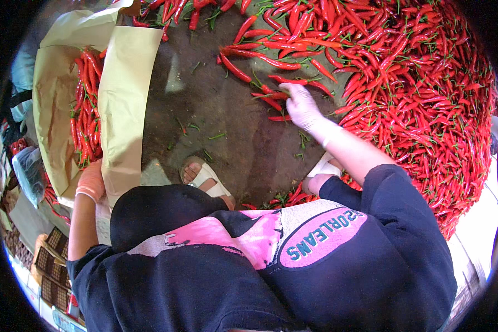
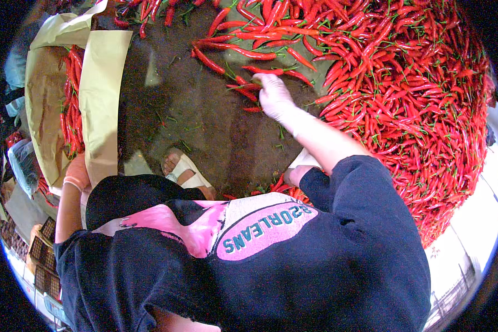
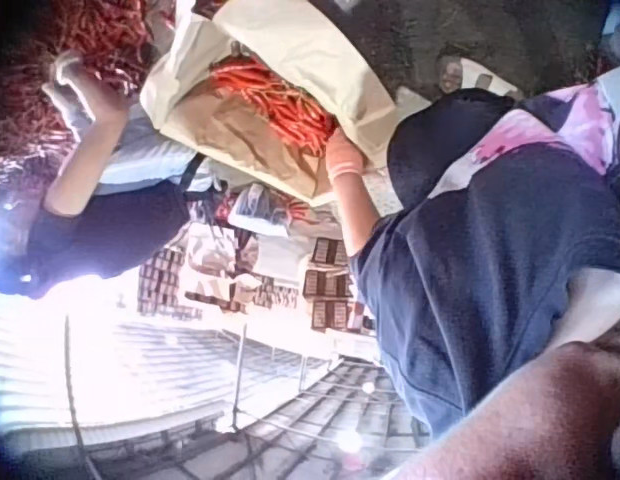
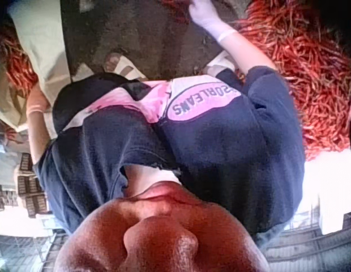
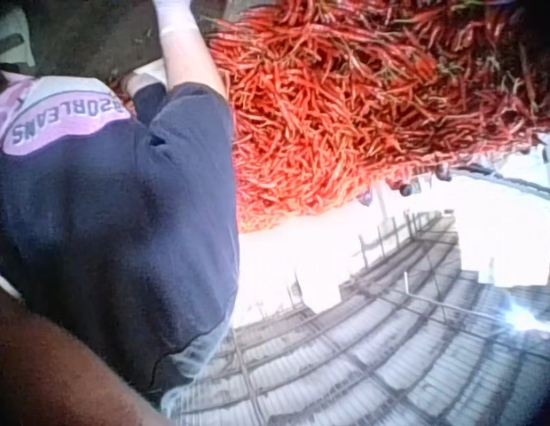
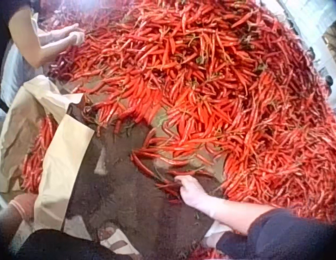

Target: The person sorts red chili peppers from a large pile on the floor and places them into a brown paper bag. They repeatedly scoop handfuls of peppers and transfer them into the bag, occasionally adjusting the bag's position.

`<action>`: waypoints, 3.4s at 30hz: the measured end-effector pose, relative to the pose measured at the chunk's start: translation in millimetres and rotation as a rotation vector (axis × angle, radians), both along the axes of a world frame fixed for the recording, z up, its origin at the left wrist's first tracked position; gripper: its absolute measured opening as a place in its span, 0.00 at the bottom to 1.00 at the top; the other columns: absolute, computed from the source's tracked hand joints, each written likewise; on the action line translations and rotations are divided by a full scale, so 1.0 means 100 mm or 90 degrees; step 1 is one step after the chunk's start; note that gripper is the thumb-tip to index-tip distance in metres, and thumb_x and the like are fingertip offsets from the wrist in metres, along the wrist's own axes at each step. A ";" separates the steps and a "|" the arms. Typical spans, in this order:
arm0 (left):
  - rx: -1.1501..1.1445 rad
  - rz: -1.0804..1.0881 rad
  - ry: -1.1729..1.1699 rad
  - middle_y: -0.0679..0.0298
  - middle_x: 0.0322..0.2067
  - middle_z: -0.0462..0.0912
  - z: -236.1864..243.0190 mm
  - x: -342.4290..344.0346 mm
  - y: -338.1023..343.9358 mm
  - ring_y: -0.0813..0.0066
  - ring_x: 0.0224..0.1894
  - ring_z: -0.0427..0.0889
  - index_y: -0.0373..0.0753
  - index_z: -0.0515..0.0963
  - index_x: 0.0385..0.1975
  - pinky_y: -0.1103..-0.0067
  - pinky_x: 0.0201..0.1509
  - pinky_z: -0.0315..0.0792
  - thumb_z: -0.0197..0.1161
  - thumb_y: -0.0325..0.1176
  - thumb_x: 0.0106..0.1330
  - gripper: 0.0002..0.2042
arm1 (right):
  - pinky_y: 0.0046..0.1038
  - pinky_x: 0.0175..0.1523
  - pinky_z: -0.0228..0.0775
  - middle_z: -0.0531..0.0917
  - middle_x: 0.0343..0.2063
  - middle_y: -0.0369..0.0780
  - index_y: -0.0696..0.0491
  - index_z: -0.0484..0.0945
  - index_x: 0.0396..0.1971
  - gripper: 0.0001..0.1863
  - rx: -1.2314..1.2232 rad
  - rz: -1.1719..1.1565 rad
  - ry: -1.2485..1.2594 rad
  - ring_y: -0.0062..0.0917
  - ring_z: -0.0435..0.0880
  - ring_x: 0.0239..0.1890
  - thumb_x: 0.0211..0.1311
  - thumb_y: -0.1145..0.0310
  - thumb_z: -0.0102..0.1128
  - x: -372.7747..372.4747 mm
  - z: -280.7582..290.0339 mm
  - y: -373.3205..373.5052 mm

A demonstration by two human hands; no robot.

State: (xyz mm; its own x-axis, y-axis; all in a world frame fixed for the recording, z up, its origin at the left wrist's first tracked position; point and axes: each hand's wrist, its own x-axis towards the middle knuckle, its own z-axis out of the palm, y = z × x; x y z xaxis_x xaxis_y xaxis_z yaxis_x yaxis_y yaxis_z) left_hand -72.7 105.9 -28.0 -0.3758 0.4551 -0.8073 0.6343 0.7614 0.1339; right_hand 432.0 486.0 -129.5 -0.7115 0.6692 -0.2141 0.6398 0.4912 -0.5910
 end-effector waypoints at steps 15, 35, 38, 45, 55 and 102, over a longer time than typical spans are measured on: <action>0.476 -0.678 0.002 0.58 0.37 0.79 0.41 1.84 3.05 0.56 0.44 0.80 0.41 0.78 0.43 0.65 0.48 0.76 0.61 0.28 0.56 0.14 | 0.35 0.48 0.73 0.83 0.33 0.46 0.53 0.79 0.39 0.12 -0.134 -0.352 0.047 0.40 0.84 0.39 0.59 0.62 0.59 0.04 0.03 0.53; 0.445 -0.610 -0.186 0.53 0.38 0.79 -0.77 2.97 3.59 0.50 0.40 0.83 0.39 0.75 0.41 0.61 0.43 0.78 0.65 0.38 0.56 0.16 | 0.17 0.24 0.55 0.78 0.23 0.31 0.55 0.82 0.30 0.11 -0.295 -0.769 0.536 0.11 0.68 0.21 0.61 0.61 0.65 0.88 0.50 1.14; 0.362 -0.693 -0.144 0.56 0.40 0.82 -0.95 3.19 3.57 0.56 0.42 0.85 0.40 0.76 0.43 0.63 0.43 0.79 0.67 0.35 0.55 0.16 | 0.29 0.36 0.69 0.80 0.25 0.34 0.55 0.81 0.32 0.20 0.009 -0.629 0.088 0.20 0.76 0.28 0.58 0.50 0.68 0.97 0.36 1.06; 0.202 -0.820 -0.106 0.58 0.38 0.85 -0.65 3.18 3.68 0.55 0.42 0.85 0.40 0.80 0.38 0.64 0.44 0.78 0.65 0.33 0.53 0.13 | 0.40 0.52 0.73 0.85 0.37 0.50 0.55 0.79 0.40 0.31 0.006 -0.520 -0.393 0.44 0.84 0.45 0.51 0.41 0.67 0.52 0.25 0.78; 0.493 -0.571 -0.072 0.52 0.42 0.82 -0.77 3.23 4.18 0.51 0.46 0.81 0.39 0.77 0.41 0.63 0.50 0.76 0.57 0.30 0.61 0.10 | 0.40 0.46 0.71 0.77 0.39 0.42 0.49 0.73 0.36 0.20 0.196 -0.049 -0.120 0.43 0.76 0.44 0.39 0.82 0.63 0.65 0.02 0.62; 0.422 -0.544 0.146 0.54 0.44 0.79 -0.91 2.30 3.76 0.55 0.44 0.83 0.42 0.75 0.49 0.65 0.45 0.79 0.54 0.32 0.67 0.12 | 0.42 0.64 0.64 0.81 0.38 0.39 0.48 0.77 0.37 0.08 0.437 0.337 -0.339 0.35 0.79 0.50 0.58 0.70 0.52 0.23 0.25 1.36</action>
State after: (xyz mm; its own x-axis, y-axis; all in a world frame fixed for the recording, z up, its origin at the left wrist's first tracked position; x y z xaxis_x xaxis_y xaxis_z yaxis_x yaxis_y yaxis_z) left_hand 157.3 482.1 -118.5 0.1593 0.9528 -0.2583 0.9791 -0.1191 0.1648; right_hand 455.4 621.8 -104.9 -0.8764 0.3937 -0.2774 0.3395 0.9136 0.2239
